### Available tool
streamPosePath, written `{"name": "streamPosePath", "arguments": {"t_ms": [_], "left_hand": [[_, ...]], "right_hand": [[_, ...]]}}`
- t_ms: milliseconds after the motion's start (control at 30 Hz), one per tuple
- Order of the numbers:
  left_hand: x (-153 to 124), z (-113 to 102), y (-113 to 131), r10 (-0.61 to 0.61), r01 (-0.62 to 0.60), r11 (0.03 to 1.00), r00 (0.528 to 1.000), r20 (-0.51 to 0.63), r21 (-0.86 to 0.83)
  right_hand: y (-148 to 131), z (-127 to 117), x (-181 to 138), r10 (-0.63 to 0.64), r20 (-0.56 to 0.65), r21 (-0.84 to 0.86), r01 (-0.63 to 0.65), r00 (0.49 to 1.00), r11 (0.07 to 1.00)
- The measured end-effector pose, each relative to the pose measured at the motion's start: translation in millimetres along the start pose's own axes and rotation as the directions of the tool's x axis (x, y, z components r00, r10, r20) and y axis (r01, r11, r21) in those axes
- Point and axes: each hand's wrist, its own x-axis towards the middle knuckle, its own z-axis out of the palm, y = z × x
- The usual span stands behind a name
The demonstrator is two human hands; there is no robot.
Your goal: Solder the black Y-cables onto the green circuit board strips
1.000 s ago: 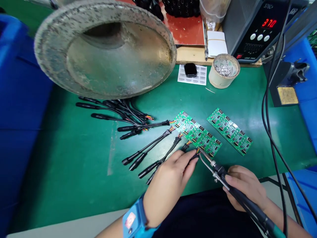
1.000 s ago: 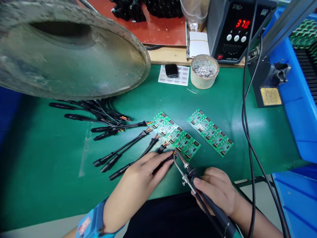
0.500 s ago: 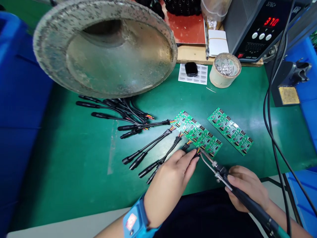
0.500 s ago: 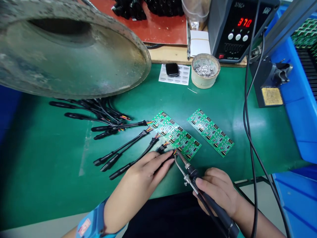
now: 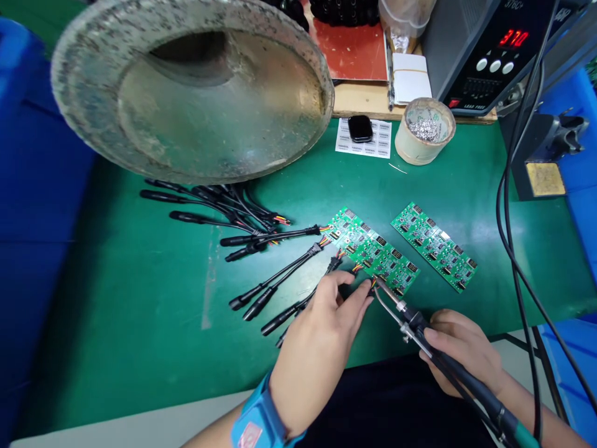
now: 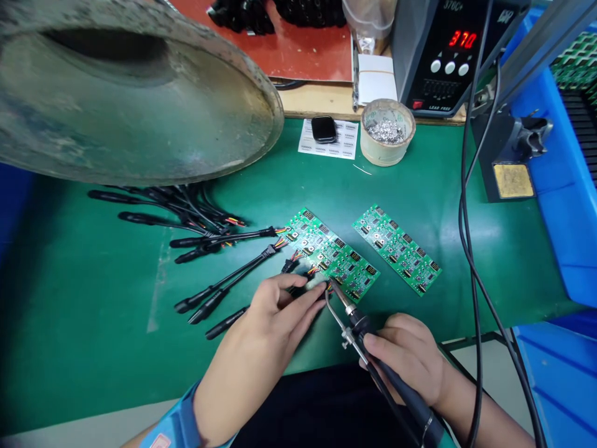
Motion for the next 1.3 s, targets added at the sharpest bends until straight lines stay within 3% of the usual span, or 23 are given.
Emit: {"name": "streamPosePath", "arguments": {"t_ms": [200,500,767,967,1300], "left_hand": [[1.1,0.1,-3.1,0.009,-0.009,1.000,1.000,-0.016,-0.030],[3.4,-3.4,-4.1,-0.015,0.017,0.999,0.998,0.064,-0.044],[2.5,-0.5,0.3,-0.010,0.009,1.000,1.000,-0.021,-0.025],[4.2,0.0,3.6,-0.036,0.035,0.999,0.999,-0.040,-0.014],[8.8,-0.7,9.6,-0.051,0.052,0.999,0.997,-0.066,0.016]], "right_hand": [[0.2,0.6,-0.7,-0.006,0.017,-0.015,0.007,1.000,1.000],[-1.8,0.4,4.6,0.010,0.001,-0.016,-0.009,1.000,1.000],[-0.1,-5.1,-3.6,0.043,0.004,0.033,-0.043,0.999,0.999],[-0.1,-6.3,-8.0,0.032,-0.088,0.017,-0.031,0.996,0.999],[0.3,-5.1,-10.9,0.044,-0.006,-0.030,-0.044,0.999,0.999]]}}
